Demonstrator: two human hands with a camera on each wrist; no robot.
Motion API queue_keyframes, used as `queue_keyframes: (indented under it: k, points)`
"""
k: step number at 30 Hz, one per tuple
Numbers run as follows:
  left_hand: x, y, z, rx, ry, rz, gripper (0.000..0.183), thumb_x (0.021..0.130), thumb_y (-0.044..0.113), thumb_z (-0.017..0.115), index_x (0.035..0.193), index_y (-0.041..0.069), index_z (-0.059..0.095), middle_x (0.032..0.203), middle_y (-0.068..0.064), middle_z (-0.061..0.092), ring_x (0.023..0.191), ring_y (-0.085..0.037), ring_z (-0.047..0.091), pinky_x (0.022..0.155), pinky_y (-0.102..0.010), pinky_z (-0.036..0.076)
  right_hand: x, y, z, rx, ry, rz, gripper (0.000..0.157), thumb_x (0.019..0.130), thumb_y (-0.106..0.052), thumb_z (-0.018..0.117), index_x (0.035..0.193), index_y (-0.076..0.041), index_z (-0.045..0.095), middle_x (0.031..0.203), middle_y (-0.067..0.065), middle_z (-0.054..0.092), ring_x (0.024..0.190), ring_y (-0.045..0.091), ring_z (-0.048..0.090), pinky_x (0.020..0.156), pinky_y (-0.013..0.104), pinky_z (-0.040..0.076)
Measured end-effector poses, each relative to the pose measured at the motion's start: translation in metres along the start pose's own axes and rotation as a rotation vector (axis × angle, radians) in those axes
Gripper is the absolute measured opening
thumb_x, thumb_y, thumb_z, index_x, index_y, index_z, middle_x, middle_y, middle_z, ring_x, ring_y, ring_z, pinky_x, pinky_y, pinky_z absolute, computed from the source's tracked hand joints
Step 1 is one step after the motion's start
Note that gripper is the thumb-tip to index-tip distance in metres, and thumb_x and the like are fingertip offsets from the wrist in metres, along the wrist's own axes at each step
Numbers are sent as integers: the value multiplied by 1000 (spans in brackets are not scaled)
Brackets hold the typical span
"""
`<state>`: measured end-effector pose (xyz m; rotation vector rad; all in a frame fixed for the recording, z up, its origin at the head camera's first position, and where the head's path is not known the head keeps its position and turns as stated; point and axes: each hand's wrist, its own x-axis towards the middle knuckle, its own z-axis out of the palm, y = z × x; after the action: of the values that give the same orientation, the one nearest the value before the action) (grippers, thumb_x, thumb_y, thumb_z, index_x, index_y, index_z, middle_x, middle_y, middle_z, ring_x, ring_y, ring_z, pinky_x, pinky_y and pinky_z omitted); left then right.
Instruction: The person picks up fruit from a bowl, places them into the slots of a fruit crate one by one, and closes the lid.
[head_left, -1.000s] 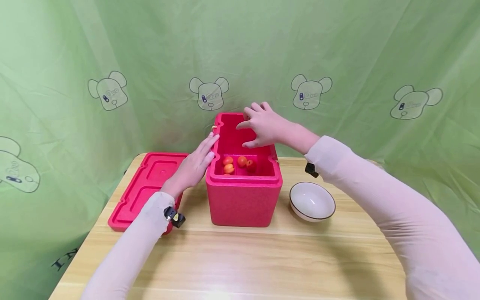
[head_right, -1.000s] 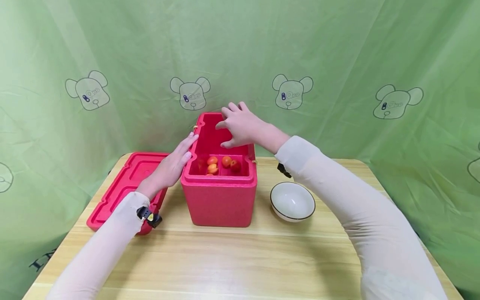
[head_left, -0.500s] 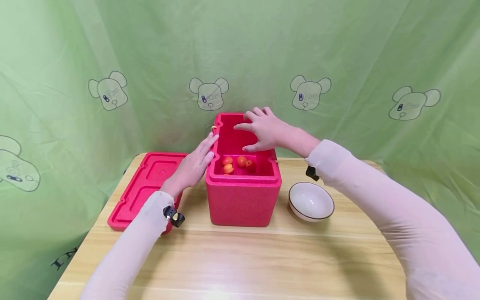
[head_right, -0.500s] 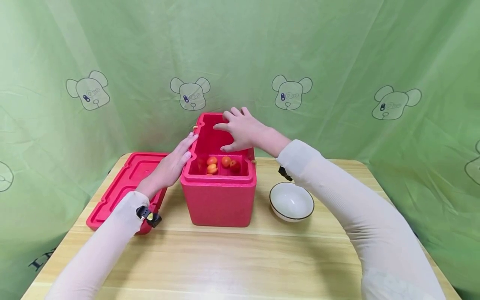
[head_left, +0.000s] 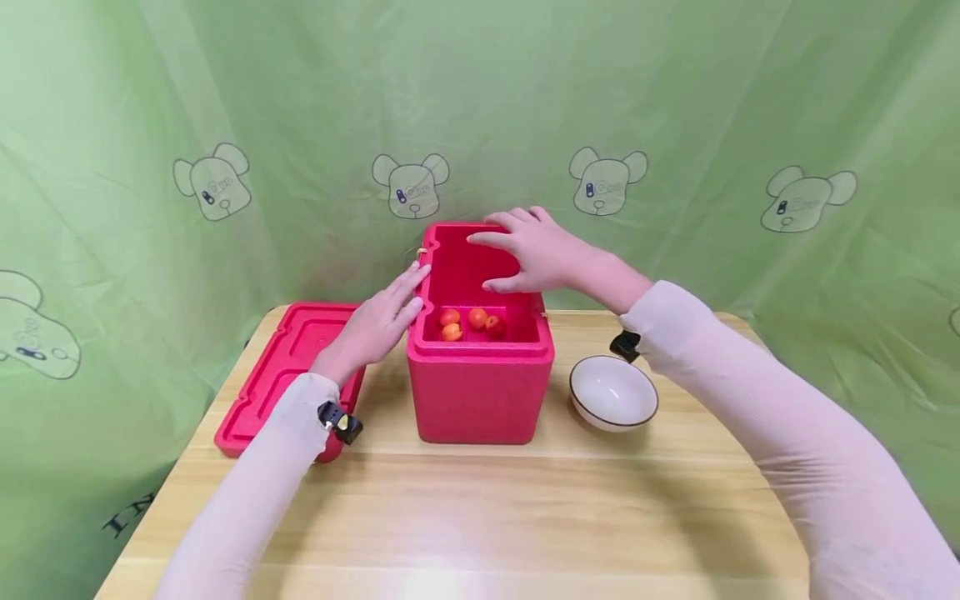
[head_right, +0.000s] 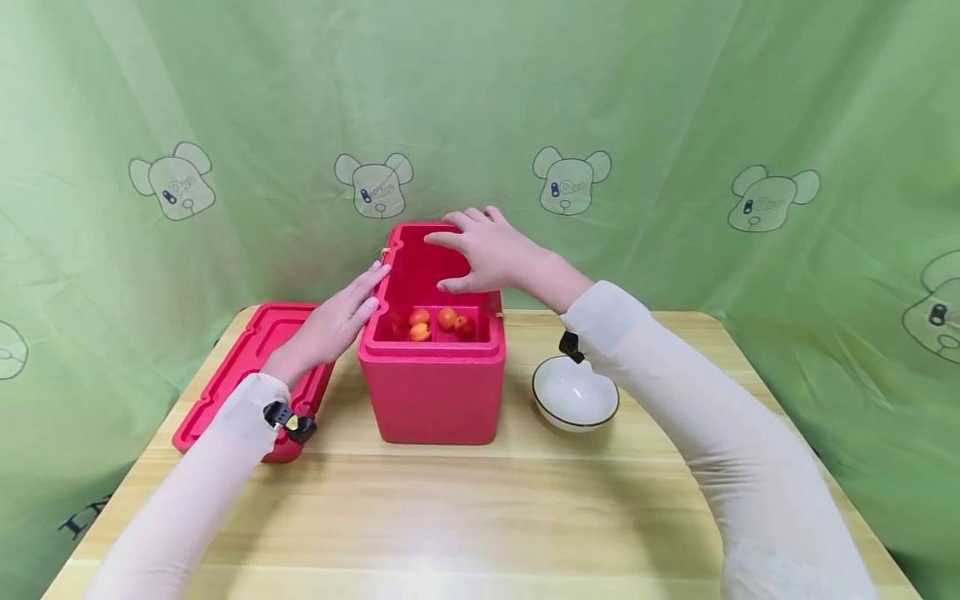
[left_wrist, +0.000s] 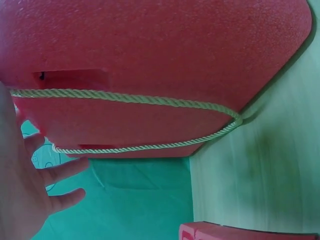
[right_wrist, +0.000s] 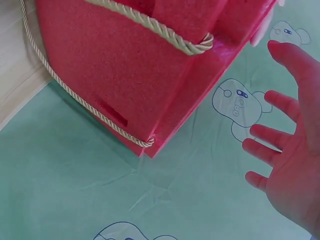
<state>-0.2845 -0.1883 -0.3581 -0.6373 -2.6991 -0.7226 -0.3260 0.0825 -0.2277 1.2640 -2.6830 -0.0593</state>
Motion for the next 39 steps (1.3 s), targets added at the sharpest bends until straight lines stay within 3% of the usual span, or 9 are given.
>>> queue_keyframes:
  k: [4,10,18,23,30,35,39]
  points:
    - [-2,-3,-7,42,5,-13,58,96,52,36,149,40,15,157,7,17,139,-24,30,107,-53,32,0,0,1,9,4,8,76,78,-51,67,144,-27,38,151,10,31,137,29,30,109,53,21]
    - [-6,-7,-18,110,5,-42,61,93,58,36,148,40,16,157,6,18,143,-28,19,112,-57,18,-5,-1,8,52,41,35,79,81,-56,62,148,-29,29,155,9,23,143,28,19,113,56,13]
    - [-20,-12,-38,146,24,-55,62,92,61,36,148,44,12,157,7,15,145,-28,12,113,-59,8,-20,-24,16,235,196,145,79,85,-61,52,150,-35,15,158,5,15,145,28,11,114,56,7]
    - [-35,-22,-59,145,63,-50,65,92,59,40,148,41,14,157,6,17,145,-27,13,113,-58,10,-25,-57,20,431,350,159,81,87,-56,53,150,-36,6,158,-5,12,145,19,10,114,55,12]
    - [-74,-58,-88,117,100,-112,68,92,47,51,149,37,15,156,5,18,144,-32,17,110,-62,15,-11,-122,33,592,487,73,86,86,-51,57,150,-36,2,157,-12,8,145,10,8,114,51,21]
    - [-106,-90,-93,49,57,-266,70,91,52,50,148,42,12,157,0,19,142,-35,19,106,-66,20,5,-170,47,710,504,16,88,86,-48,60,149,-38,0,157,-14,3,144,6,4,111,50,27]
    - [-128,-113,-87,-72,-17,-403,69,92,55,45,149,40,8,157,-8,20,141,-39,21,104,-66,23,17,-205,69,845,430,-20,87,86,-47,60,148,-41,-2,156,-17,3,143,3,6,107,50,33]
